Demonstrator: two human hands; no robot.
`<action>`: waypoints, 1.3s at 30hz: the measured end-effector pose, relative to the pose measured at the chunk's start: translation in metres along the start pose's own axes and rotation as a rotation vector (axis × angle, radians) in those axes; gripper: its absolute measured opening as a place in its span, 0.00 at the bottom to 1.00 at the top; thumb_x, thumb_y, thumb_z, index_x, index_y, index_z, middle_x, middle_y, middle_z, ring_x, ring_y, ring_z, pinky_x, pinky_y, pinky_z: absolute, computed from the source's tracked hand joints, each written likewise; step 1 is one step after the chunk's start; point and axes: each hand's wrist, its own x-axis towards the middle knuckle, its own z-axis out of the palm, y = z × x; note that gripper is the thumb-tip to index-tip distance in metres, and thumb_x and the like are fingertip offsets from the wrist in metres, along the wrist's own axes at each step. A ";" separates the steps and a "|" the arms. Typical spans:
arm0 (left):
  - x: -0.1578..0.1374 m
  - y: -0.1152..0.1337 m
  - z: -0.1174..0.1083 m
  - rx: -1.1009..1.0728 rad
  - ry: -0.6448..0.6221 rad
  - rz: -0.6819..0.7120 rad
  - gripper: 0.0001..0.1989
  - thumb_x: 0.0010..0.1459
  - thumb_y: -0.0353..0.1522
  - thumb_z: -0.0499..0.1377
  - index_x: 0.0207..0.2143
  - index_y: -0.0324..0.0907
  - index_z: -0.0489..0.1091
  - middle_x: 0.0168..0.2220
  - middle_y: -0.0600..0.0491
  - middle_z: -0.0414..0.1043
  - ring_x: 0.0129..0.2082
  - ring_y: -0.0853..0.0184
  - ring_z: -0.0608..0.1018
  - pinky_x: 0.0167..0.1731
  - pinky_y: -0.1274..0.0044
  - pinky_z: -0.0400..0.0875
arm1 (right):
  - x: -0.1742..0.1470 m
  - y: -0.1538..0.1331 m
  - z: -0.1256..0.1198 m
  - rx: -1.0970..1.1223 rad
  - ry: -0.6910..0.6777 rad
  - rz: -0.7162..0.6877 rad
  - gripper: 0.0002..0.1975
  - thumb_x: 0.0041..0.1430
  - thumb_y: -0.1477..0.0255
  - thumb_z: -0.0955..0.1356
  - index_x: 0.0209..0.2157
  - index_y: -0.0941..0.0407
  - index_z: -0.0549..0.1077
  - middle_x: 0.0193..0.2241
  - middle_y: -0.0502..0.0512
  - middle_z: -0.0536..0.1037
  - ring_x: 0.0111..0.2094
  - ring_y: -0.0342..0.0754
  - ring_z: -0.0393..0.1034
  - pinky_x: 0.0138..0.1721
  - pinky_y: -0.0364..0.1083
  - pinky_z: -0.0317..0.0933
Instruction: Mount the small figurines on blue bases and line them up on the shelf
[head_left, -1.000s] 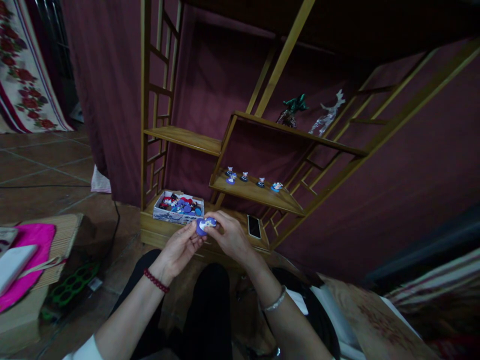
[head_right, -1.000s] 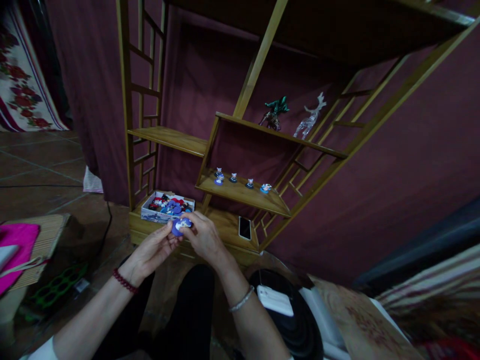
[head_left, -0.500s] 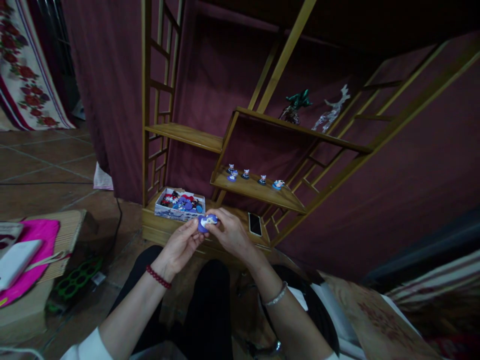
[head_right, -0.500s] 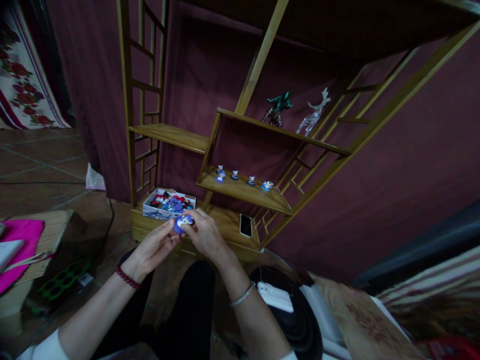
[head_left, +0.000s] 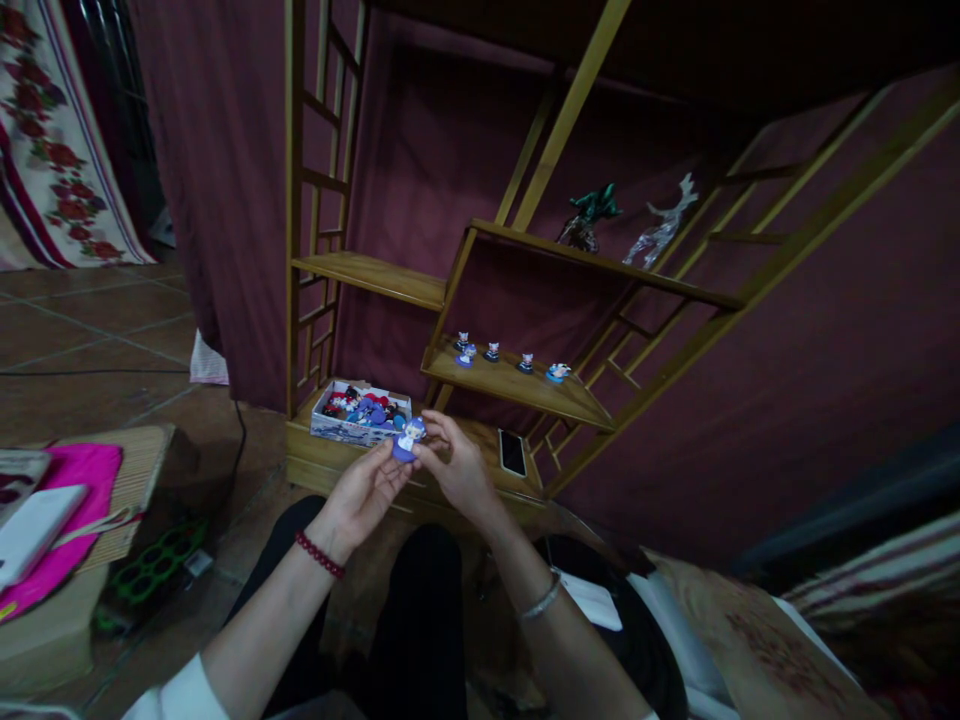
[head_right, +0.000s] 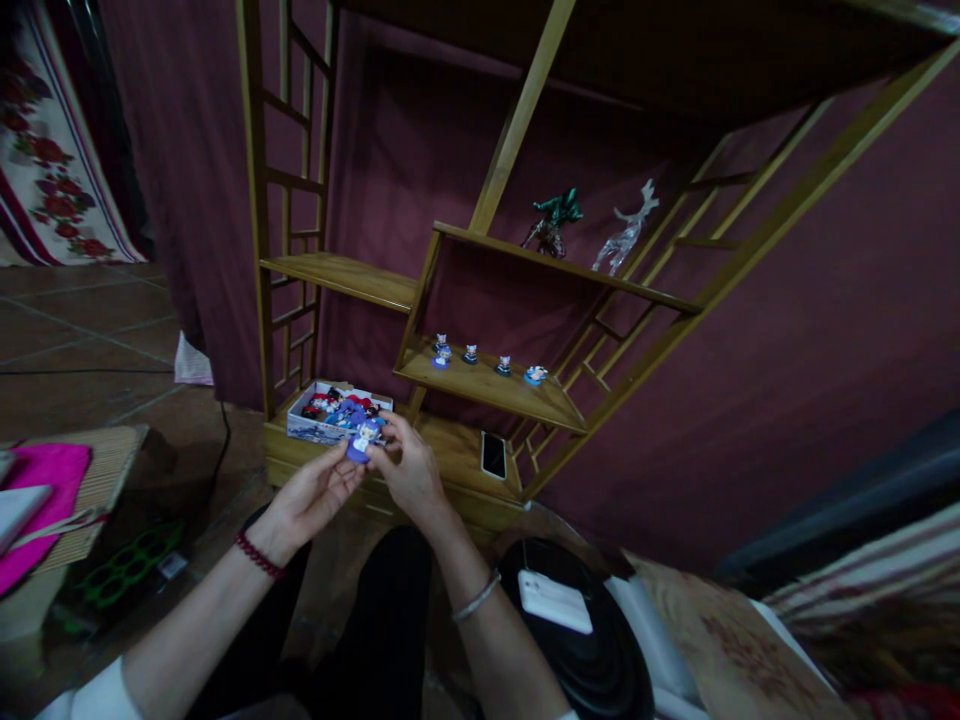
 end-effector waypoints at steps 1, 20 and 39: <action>0.000 0.000 0.000 -0.005 0.009 0.001 0.06 0.55 0.27 0.54 0.35 0.34 0.69 0.34 0.46 0.74 0.32 0.70 0.76 0.34 0.80 0.70 | 0.000 0.003 0.001 0.019 0.011 -0.001 0.20 0.50 0.70 0.66 0.47 0.53 0.64 0.38 0.53 0.73 0.32 0.43 0.69 0.37 0.44 0.64; -0.011 -0.015 0.010 0.062 -0.069 -0.004 0.06 0.53 0.27 0.57 0.34 0.33 0.69 0.33 0.46 0.73 0.32 0.69 0.75 0.35 0.80 0.71 | -0.012 0.004 -0.017 0.024 -0.009 -0.012 0.13 0.49 0.70 0.67 0.39 0.55 0.69 0.36 0.52 0.73 0.37 0.44 0.68 0.41 0.46 0.63; -0.017 -0.028 0.043 -0.001 -0.047 0.002 0.05 0.52 0.21 0.55 0.29 0.35 0.69 0.30 0.50 0.73 0.31 0.72 0.75 0.37 0.78 0.71 | -0.032 -0.002 -0.036 0.153 0.113 0.011 0.14 0.50 0.68 0.66 0.41 0.56 0.69 0.38 0.54 0.74 0.40 0.47 0.69 0.45 0.49 0.63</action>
